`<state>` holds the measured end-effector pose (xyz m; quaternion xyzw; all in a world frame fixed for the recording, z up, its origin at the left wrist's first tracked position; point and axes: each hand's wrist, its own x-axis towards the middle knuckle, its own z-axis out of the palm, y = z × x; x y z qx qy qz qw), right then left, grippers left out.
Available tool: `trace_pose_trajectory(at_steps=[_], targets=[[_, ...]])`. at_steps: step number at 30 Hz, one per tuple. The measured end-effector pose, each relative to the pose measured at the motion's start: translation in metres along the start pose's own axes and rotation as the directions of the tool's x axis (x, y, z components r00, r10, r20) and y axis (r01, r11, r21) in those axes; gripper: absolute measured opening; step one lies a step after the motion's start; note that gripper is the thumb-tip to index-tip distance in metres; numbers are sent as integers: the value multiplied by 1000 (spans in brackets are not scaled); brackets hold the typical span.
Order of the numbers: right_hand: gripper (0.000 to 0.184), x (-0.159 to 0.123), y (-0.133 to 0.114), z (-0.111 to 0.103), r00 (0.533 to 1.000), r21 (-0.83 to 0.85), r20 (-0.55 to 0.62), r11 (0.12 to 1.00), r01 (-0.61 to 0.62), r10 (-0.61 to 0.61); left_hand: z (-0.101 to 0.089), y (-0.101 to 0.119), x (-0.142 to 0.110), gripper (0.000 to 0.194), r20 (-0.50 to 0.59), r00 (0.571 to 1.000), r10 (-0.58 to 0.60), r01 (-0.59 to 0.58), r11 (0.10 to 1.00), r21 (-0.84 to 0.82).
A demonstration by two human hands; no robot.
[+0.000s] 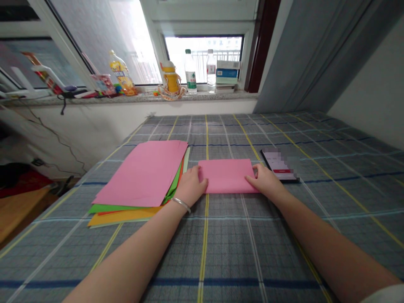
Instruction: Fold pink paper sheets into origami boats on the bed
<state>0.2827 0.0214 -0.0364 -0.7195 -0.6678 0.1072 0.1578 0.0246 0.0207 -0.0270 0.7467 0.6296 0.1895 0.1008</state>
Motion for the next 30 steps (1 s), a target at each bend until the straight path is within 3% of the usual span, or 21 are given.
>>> trace_pose_trajectory(at_steps=[3, 9, 13, 17, 23, 27, 30], targets=[[56, 2, 2, 2, 1000, -12, -1, 1000, 23, -23, 4, -5, 4, 58, -28, 1000, -13, 11, 996, -91], [54, 1, 7, 4, 998, -38, 3, 997, 71, -70, 7, -13, 14, 62, -42, 997, -62, 50, 968, -244], [54, 2, 8, 4, 998, 16, -15, 998, 59, -58, 9, -14, 17, 69, -29, 984, -176, 149, 898, -415], [53, 2, 13, 5, 998, 94, -19, 994, 57, -56, 9, -12, 15, 82, -5, 980, -199, 169, 842, -513], [65, -4, 22, 8, 991, 200, -129, 978, 59, -33, 2, -13, 7, 77, 129, 977, -173, 213, 684, -698], [70, -6, 24, 8, 998, 386, -68, 922, 21, 6, -8, -7, -3, 65, 264, 961, -82, 270, 475, -837], [73, -5, 23, 7, 997, 507, -8, 860, -57, 71, -10, -3, -8, 57, 285, 957, -49, 279, 420, -863]])
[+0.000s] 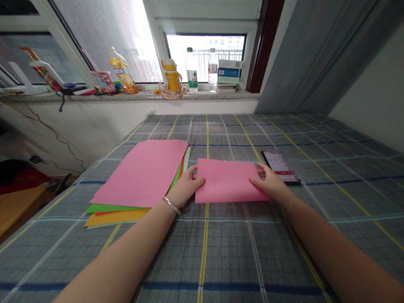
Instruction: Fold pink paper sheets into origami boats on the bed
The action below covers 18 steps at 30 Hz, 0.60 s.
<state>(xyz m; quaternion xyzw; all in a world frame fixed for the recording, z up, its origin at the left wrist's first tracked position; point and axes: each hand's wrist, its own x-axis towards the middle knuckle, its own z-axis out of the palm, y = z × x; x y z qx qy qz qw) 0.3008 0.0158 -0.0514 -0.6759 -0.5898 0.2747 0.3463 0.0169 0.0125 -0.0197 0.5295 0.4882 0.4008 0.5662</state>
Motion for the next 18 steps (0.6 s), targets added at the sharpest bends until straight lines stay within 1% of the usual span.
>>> trace_pose_trajectory(at_steps=[2, 4, 7, 9, 11, 14, 16, 18], targets=[[75, 1, -2, 0, 998, 73, 25, 996, -52, 50, 2, -2, -1, 55, 0, 1000, 18, -18, 1000, 26], [76, 2, -3, -1, 996, 111, 20, 990, -86, 84, 2, -5, 0, 53, 4, 999, 43, -43, 997, 69], [78, 4, -2, -1, 995, 89, -20, 992, -95, 97, 0, -9, 2, 53, 37, 997, 63, -67, 990, 122], [78, 5, 0, -2, 996, 54, 2, 995, -86, 86, -2, -10, 4, 55, 34, 998, 52, -58, 981, 187], [76, 5, 1, -1, 998, 3, 21, 998, -64, 64, -5, -11, 5, 58, 1, 999, 38, -37, 957, 289], [76, 4, 0, 1, 1000, -70, 14, 998, 3, -2, -6, -11, 8, 65, -66, 997, 42, -10, 907, 421], [77, 3, -1, 3, 999, -88, 23, 996, 33, -31, -7, -11, 10, 70, -115, 992, 53, 5, 889, 458], [76, 3, -1, 5, 997, -73, 60, 996, 43, -39, -7, -12, 11, 71, -156, 986, 54, 26, 885, 466]])
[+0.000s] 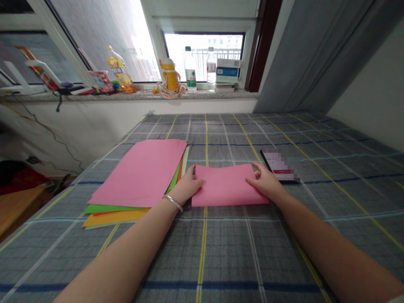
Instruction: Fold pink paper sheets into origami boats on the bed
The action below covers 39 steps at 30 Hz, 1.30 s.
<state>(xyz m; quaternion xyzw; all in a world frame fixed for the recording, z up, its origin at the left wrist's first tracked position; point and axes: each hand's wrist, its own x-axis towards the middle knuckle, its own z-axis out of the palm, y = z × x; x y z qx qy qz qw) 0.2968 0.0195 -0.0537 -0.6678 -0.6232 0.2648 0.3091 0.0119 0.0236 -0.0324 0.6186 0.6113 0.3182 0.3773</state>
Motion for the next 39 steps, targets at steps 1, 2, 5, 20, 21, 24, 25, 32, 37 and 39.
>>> trace_pose_trajectory(at_steps=[1, 2, 5, 20, 21, 24, 25, 32, 37, 39], targets=[[75, 0, 0, 1, 1000, 19, 21, 1000, 1, -2, 0, -1, 1, 69, -8, 1000, -12, 11, 1000, -6], [74, 1, 1, 1, 999, 43, 38, 999, -1, 0, 1, -1, 1, 65, -6, 1000, -23, 23, 999, -23], [63, 0, -1, 1, 998, 159, 66, 987, -4, -6, 2, -3, 2, 50, 31, 999, -25, 28, 994, -104], [36, -19, -22, -17, 999, 487, -23, 873, -16, 31, 1, 12, -11, 38, 46, 992, 114, -92, 936, -341], [36, -19, -23, -17, 999, 485, -19, 874, -14, 27, 0, 12, -11, 38, 11, 993, 120, -111, 942, -318], [33, -23, -26, -18, 999, 433, -28, 901, -13, 28, -3, 12, -10, 37, -112, 981, 157, -175, 967, -183], [33, -24, -26, -18, 999, 421, -34, 907, -10, 27, -4, 12, -9, 37, -143, 974, 174, -194, 971, -139], [36, -27, -23, -19, 997, 359, -73, 933, 12, 16, -6, 10, -10, 36, -167, 960, 226, -247, 962, -114], [37, -27, -23, -18, 998, 394, -60, 919, 7, 19, -5, 12, -12, 34, -170, 958, 231, -255, 957, -137], [37, -27, -23, -18, 999, 433, -43, 901, 1, 20, -5, 12, -12, 34, -174, 957, 230, -256, 956, -144]])
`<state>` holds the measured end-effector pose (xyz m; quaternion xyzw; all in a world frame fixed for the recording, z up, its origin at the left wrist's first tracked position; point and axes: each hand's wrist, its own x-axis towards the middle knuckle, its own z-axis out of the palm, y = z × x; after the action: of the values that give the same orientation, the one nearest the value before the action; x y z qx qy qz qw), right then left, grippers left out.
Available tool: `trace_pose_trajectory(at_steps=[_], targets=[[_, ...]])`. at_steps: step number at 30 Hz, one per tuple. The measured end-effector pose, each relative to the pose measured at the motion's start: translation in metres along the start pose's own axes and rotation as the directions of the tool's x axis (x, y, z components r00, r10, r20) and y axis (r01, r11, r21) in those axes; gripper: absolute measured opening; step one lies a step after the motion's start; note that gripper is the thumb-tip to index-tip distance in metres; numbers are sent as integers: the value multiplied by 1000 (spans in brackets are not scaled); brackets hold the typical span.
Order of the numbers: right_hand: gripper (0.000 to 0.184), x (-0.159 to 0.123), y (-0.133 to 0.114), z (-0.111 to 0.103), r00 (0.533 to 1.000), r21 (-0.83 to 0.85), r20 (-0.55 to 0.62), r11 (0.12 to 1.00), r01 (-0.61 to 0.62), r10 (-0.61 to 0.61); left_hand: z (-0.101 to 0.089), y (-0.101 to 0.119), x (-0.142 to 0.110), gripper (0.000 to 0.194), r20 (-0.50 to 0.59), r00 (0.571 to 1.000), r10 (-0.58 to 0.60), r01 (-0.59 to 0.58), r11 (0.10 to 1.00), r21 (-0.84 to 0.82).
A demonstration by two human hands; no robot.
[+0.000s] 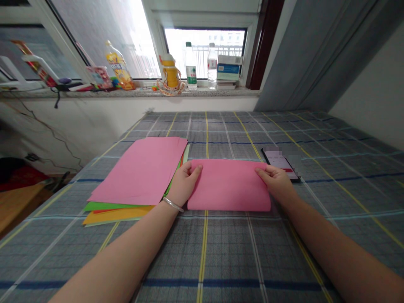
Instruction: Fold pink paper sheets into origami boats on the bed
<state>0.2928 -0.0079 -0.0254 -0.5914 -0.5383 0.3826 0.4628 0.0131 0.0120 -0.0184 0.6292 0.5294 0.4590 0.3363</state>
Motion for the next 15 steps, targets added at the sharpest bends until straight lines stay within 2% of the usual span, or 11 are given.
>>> trace_pose_trajectory(at_steps=[6, 11, 15], targets=[[40, -1, -4, 0, 999, 28, 19, 999, 45, -46, 1, -2, 0, 35, -4, 1000, -15, 15, 999, -35], [44, -2, -7, 2, 998, 155, 38, 987, 33, -39, 2, -2, -1, 31, -20, 1000, 19, -20, 999, -29], [45, -1, -8, 4, 997, 144, -42, 987, 67, -61, 3, 0, -1, 29, -48, 999, 24, -25, 1000, -5]])
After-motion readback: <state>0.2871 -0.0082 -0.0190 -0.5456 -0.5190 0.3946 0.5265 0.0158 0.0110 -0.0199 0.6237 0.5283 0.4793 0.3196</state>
